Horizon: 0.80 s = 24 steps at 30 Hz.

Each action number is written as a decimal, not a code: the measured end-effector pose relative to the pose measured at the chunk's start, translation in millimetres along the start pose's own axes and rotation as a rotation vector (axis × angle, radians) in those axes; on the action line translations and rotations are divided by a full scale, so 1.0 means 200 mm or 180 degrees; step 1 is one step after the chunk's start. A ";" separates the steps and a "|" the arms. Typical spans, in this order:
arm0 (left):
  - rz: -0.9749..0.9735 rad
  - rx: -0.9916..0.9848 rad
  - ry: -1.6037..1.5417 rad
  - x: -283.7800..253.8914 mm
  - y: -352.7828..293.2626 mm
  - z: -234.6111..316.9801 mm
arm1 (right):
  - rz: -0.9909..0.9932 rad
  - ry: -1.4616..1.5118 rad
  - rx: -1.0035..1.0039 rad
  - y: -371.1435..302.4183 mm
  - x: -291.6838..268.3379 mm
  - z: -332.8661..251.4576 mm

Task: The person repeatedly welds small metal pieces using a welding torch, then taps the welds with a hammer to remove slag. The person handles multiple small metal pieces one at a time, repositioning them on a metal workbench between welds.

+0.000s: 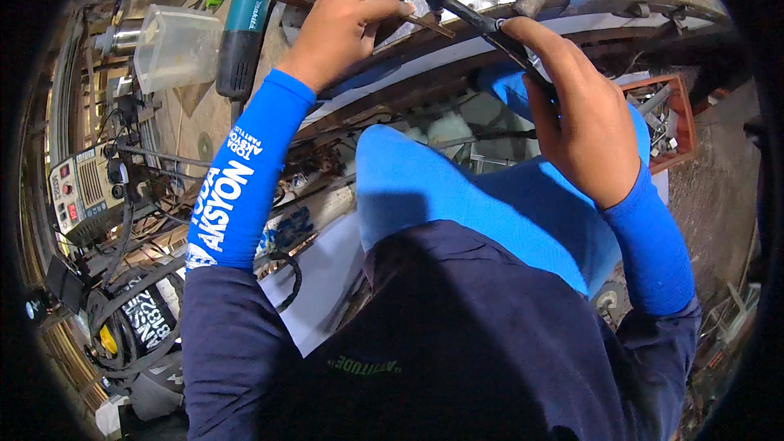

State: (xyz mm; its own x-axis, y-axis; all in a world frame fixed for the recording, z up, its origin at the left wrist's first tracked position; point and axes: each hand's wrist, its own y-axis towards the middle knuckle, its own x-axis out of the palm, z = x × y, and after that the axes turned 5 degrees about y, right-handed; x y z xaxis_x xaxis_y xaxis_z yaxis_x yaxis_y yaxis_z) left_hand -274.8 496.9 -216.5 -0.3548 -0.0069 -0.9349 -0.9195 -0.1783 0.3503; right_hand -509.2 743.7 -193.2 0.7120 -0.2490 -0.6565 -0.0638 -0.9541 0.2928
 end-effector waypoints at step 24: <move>-0.0025 -0.0119 0.0040 0.00 -0.01 -0.01 | -0.0291 0.1181 0.0108 0.08 -0.20 0.21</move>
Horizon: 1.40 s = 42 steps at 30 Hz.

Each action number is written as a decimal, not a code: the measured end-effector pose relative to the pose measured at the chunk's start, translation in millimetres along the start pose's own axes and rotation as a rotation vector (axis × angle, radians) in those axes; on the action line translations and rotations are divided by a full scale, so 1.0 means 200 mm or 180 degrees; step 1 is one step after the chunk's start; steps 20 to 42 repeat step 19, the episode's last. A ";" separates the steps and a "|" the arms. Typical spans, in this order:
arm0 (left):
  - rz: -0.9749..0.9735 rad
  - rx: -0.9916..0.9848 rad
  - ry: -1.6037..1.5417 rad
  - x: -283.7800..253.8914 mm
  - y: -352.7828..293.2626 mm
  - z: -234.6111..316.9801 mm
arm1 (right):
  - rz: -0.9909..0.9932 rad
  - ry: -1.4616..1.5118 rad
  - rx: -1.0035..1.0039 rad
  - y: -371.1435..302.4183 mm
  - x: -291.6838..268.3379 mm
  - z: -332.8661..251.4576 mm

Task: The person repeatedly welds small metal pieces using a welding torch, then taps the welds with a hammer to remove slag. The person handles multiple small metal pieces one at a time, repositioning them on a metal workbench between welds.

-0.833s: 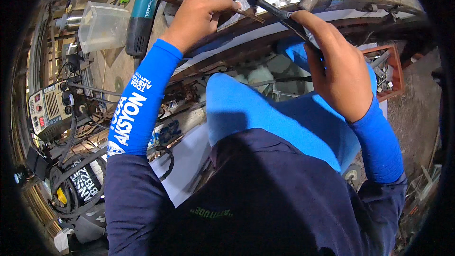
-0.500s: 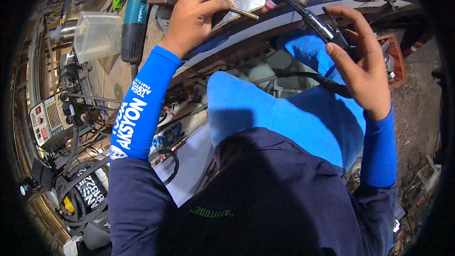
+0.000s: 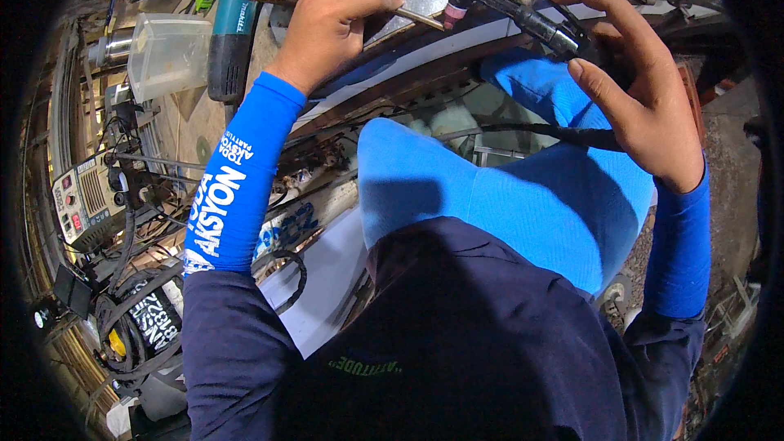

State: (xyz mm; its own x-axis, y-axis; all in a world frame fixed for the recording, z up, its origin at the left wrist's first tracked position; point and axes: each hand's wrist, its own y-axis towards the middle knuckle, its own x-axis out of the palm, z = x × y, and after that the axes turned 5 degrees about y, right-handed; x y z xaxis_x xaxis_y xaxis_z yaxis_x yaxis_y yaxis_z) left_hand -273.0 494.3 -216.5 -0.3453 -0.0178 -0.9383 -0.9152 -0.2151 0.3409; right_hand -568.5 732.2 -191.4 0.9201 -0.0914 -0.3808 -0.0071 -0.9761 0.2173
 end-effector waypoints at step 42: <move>-0.0165 0.0081 0.0179 -0.01 0.00 -0.02 | -0.0199 -0.0233 -0.0007 -0.01 -0.02 0.02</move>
